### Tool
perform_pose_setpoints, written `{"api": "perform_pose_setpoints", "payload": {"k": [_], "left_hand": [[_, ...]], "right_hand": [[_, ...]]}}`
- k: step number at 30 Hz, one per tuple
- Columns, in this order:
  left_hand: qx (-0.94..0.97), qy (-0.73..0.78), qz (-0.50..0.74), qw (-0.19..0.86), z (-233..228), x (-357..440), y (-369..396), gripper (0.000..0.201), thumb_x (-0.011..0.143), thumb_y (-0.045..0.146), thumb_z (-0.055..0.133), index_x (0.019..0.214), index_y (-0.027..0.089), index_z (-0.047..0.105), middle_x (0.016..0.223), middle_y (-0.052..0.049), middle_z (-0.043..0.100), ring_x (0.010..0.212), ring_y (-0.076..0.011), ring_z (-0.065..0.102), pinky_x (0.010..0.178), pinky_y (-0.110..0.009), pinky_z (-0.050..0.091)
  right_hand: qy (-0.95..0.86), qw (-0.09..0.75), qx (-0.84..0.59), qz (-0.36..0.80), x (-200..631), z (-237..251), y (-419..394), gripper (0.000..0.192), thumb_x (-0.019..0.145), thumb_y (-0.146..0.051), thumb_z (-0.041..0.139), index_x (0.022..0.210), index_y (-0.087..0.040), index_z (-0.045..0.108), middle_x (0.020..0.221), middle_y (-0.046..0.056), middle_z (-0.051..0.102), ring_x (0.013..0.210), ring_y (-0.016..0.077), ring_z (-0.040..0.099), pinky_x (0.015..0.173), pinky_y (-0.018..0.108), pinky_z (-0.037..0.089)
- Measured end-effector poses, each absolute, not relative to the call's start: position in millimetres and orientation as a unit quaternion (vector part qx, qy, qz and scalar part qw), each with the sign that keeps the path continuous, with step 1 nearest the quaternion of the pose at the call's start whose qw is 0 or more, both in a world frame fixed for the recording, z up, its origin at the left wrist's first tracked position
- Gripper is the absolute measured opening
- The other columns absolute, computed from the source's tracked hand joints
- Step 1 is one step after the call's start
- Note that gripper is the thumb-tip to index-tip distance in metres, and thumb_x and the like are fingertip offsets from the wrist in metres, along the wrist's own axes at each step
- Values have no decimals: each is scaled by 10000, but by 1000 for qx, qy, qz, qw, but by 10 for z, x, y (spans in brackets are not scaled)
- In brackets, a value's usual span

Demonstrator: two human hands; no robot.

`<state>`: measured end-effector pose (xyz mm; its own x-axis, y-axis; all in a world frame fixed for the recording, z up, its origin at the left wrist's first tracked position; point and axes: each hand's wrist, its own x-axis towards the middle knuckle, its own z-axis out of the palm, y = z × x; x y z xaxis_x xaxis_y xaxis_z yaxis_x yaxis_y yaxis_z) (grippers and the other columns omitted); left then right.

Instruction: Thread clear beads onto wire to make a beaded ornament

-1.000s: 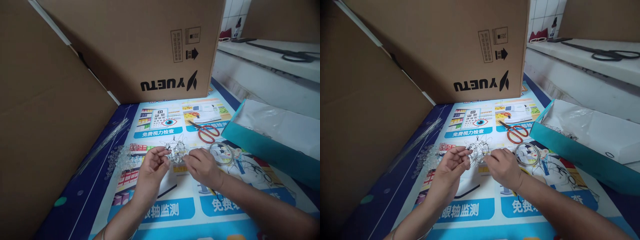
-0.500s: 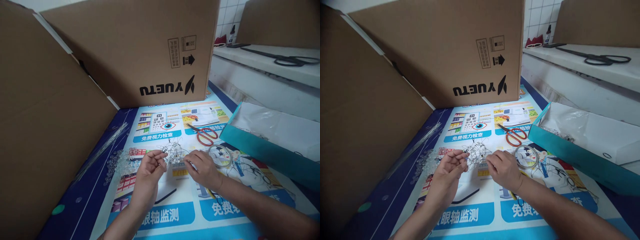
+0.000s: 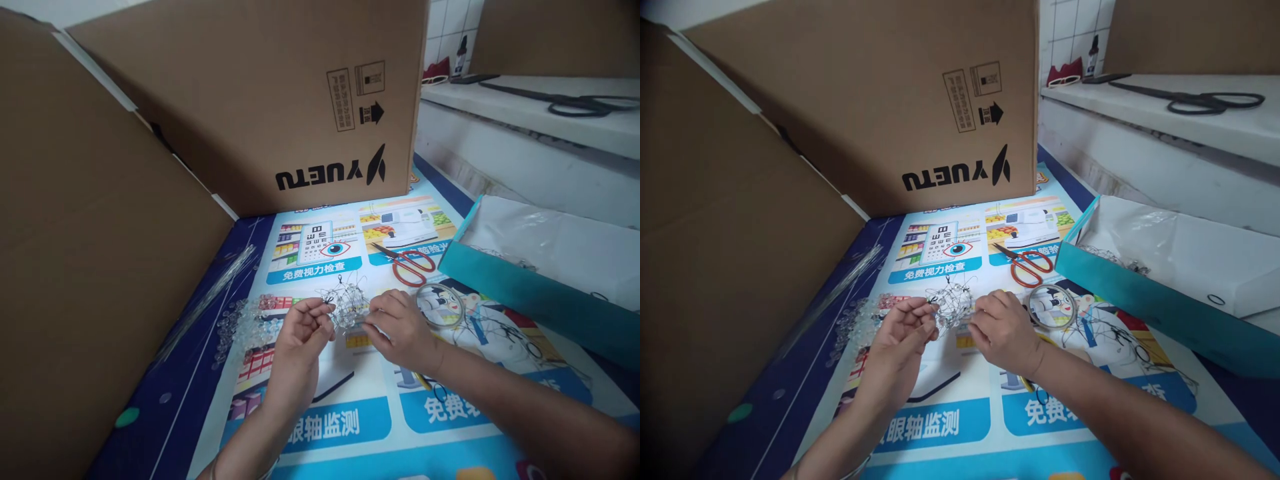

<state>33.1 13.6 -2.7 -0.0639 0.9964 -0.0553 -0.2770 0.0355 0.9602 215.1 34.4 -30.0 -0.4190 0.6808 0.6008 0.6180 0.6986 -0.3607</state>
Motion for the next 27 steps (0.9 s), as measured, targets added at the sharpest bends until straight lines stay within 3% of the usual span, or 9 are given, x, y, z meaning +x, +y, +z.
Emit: {"api": "perform_pose_setpoints", "payload": {"k": [8,17,27], "left_hand": [[412,454,557,560,3,395,79,306,745,170,615,1026,194,500,961,-43,549,722,-90,491,638,-219,423],[425,465,540,557,-21,441,59,311,741,191,621,1023,195,491,968,-46,551,718,-93,494,649,-224,434],[444,473,527,550,-32,444,54,297,756,190,610,1026,200,487,951,-35,544,717,-94,496,661,-221,434]], "right_hand": [[-781,412,-442,155,2103,-253,305,143,808,-212,518,919,-178,602,854,66,582,842,192,517,755,341,405],[-714,409,-482,300,2041,-299,321,43,754,-203,587,724,-183,611,725,5,536,721,142,531,646,259,409],[-662,410,-508,368,2000,-341,345,106,709,-165,584,603,-171,574,659,-14,533,635,120,520,583,233,392]]}}
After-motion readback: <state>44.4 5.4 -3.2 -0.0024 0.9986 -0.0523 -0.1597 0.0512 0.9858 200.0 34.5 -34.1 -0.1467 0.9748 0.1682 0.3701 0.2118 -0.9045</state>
